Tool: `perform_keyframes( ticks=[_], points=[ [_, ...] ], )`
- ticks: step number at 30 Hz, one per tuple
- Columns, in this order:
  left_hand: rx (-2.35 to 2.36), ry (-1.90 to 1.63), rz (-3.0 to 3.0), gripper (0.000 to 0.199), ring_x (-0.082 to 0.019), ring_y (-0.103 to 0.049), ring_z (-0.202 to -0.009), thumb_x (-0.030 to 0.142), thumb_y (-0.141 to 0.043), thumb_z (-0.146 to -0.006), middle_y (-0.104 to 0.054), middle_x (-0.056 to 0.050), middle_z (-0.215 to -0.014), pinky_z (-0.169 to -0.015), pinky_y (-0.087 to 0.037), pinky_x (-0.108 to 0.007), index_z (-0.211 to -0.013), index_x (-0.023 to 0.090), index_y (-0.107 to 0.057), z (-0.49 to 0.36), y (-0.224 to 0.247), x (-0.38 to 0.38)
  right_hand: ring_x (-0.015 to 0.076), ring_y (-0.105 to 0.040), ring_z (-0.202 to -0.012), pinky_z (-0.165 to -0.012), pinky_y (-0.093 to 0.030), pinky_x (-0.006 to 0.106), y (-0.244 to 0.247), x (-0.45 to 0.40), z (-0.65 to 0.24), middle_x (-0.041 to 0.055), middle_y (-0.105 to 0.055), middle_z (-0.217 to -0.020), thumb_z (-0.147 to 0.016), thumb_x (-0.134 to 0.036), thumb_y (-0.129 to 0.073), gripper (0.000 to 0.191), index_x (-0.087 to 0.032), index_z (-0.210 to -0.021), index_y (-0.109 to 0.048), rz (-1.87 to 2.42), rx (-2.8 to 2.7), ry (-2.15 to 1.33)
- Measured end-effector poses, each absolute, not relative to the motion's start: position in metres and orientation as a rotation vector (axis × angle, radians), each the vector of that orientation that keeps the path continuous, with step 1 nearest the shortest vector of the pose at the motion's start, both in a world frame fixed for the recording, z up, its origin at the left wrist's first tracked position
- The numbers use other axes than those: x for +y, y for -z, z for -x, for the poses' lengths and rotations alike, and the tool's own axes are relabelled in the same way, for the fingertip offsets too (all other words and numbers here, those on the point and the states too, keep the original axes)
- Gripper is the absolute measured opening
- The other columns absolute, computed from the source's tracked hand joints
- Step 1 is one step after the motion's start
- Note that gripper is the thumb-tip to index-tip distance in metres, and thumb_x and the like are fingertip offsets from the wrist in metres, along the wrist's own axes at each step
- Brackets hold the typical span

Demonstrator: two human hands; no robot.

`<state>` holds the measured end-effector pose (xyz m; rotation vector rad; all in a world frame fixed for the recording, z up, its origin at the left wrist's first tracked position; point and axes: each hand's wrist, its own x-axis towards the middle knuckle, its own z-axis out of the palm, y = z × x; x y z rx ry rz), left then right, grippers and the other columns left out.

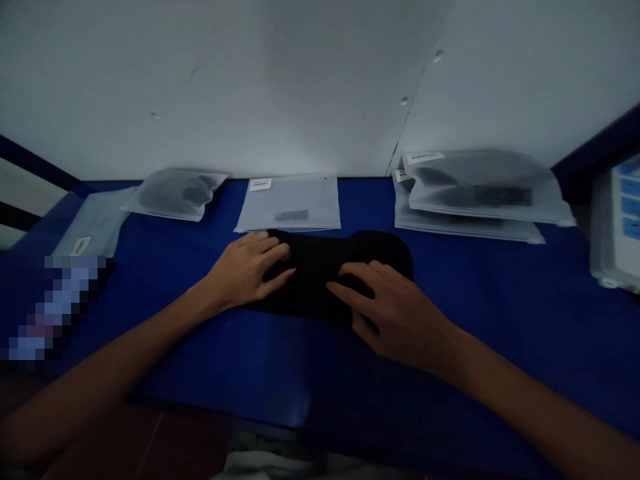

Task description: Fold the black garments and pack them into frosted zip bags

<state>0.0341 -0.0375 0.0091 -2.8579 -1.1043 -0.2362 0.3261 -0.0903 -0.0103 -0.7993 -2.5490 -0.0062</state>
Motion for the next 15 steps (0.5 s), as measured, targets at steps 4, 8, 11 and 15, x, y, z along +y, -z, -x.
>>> perform_keyframes(
  ticks=[4,8,11,15],
  points=[
    [-1.107,0.227,2.849,0.031,-0.02,-0.057,-0.076,0.043,-0.047,-0.103,-0.064,-0.004,-0.083,-0.07,-0.043,-0.033,-0.094,0.017,-0.061,-0.033,-0.01,-0.035,0.02,-0.071,-0.091,-0.069,-0.057,0.03,0.006,-0.089,-0.333,0.0104,-0.072,-0.105,-0.091,-0.007,-0.061,0.019,-0.016,-0.106,-0.067,0.806,-2.369,0.185],
    [-1.152,0.109,2.837,0.033,-0.02,-0.058,-0.072,0.045,-0.046,-0.101,-0.064,-0.004,-0.077,-0.066,-0.043,-0.032,-0.089,0.017,-0.059,-0.027,-0.018,-0.029,0.0196,-0.071,-0.079,-0.06,-0.052,0.031,-0.008,-0.087,-0.343,0.0053,-0.072,-0.093,-0.091,-0.017,-0.062,0.008,-0.022,-0.096,-0.065,0.958,-2.086,0.099],
    [-1.198,0.002,2.828,0.033,-0.02,-0.058,-0.068,0.046,-0.049,-0.097,-0.062,-0.004,-0.071,-0.064,-0.043,-0.032,-0.083,0.018,-0.059,-0.02,-0.025,-0.024,0.0196,-0.063,-0.064,-0.057,-0.046,0.036,-0.015,-0.08,-0.353,0.0022,-0.064,-0.072,-0.099,-0.03,-0.049,0.026,-0.025,-0.074,-0.055,1.121,-1.926,-0.046],
    [-1.233,-0.055,2.781,0.032,-0.022,-0.059,-0.064,0.045,-0.05,-0.092,-0.06,-0.004,-0.066,-0.064,-0.045,-0.034,-0.076,0.019,-0.058,-0.013,-0.029,-0.02,0.0118,-0.036,-0.04,-0.046,-0.025,0.032,-0.013,-0.065,-0.366,-0.0035,-0.035,-0.046,-0.098,-0.033,-0.056,0.047,-0.024,-0.057,-0.033,1.312,-1.919,-0.006]
  ],
)
